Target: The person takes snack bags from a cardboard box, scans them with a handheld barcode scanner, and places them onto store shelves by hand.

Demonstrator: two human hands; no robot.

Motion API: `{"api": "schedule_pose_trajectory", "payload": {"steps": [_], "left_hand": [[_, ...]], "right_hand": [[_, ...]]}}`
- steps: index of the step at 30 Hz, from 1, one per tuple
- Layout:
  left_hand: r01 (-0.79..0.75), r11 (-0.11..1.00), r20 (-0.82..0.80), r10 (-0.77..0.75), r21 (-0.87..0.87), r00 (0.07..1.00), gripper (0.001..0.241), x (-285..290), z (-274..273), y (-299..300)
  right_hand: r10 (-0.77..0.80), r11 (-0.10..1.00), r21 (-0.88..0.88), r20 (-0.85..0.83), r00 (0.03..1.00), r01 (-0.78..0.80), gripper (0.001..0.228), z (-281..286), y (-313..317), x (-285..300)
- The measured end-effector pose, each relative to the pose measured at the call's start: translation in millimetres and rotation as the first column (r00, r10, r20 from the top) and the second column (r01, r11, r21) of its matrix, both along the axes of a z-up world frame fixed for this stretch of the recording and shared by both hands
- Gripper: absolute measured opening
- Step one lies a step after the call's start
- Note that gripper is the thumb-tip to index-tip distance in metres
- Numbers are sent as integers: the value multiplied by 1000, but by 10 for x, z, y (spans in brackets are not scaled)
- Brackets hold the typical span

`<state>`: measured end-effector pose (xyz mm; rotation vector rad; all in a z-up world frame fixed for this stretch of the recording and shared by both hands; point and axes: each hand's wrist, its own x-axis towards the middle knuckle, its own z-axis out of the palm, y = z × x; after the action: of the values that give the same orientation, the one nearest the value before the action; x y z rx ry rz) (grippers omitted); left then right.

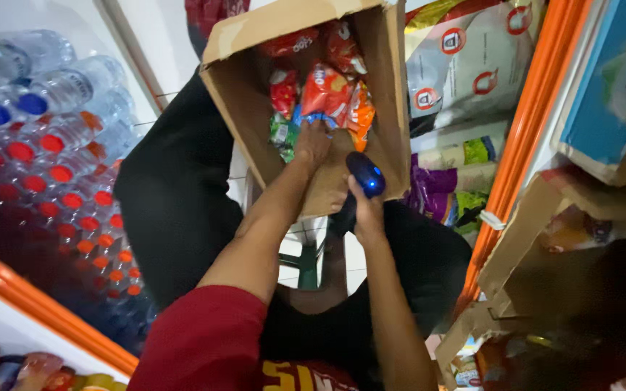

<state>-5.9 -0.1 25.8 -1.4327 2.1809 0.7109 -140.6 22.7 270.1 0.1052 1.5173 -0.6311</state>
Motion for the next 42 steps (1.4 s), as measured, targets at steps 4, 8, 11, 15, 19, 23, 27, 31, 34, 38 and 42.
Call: {"api": "schedule_pose_trajectory", "payload": {"steps": [4, 8, 11, 15, 19, 23, 27, 31, 34, 38, 42], "left_hand": [[-184, 983, -184, 180, -3, 966, 23, 300, 333, -244], [-591, 795, -451, 581, 135, 678, 17, 485, 1030, -596], [-701, 690, -615, 635, 180, 468, 19, 612, 1864, -737], [-737, 651, -869, 457, 182, 189, 20, 585, 2859, -762], [-584, 552, -681, 732, 594, -1, 20, 656, 3555, -427], [-364, 650, -745, 593, 667, -304, 14, 681, 3822, -34], [-435, 661, -783, 427, 612, -453, 23, 553, 4097, 255], [-623, 597, -860, 407, 505, -308, 53, 275, 4700, 407], [-368, 459, -588, 618, 809, -522, 65, 247, 5097, 408], [-275, 606, -658, 612, 747, -439, 46, 308, 5356, 459], [-250, 607, -648, 628, 755, -432, 42, 299, 5517, 526]], "right_hand": [[-54, 999, 1, 45, 998, 54, 36, -113, 71, -46], [-63, 963, -259, 39, 997, 71, 33, -31, 129, -111], [-51, 984, -172, -76, 996, 37, 32, 262, 93, -141], [-152, 947, -302, -114, 982, 111, 32, 620, -3, -256], [-321, 850, -462, -70, 944, 255, 30, 1015, 51, -316], [-318, 777, -575, -6, 948, 257, 33, 1471, 378, -266], [-216, 609, -791, -86, 973, 65, 33, 1849, 637, -93], [-353, 617, -783, -188, 917, 76, 38, 2376, 708, 154], [-401, 558, -822, -144, 905, 116, 26, 2594, 777, 168], [-428, 441, -890, -96, 899, 115, 30, 2772, 911, 79], [-334, 426, -896, -29, 942, 123, 41, 2976, 1064, -92]]}}
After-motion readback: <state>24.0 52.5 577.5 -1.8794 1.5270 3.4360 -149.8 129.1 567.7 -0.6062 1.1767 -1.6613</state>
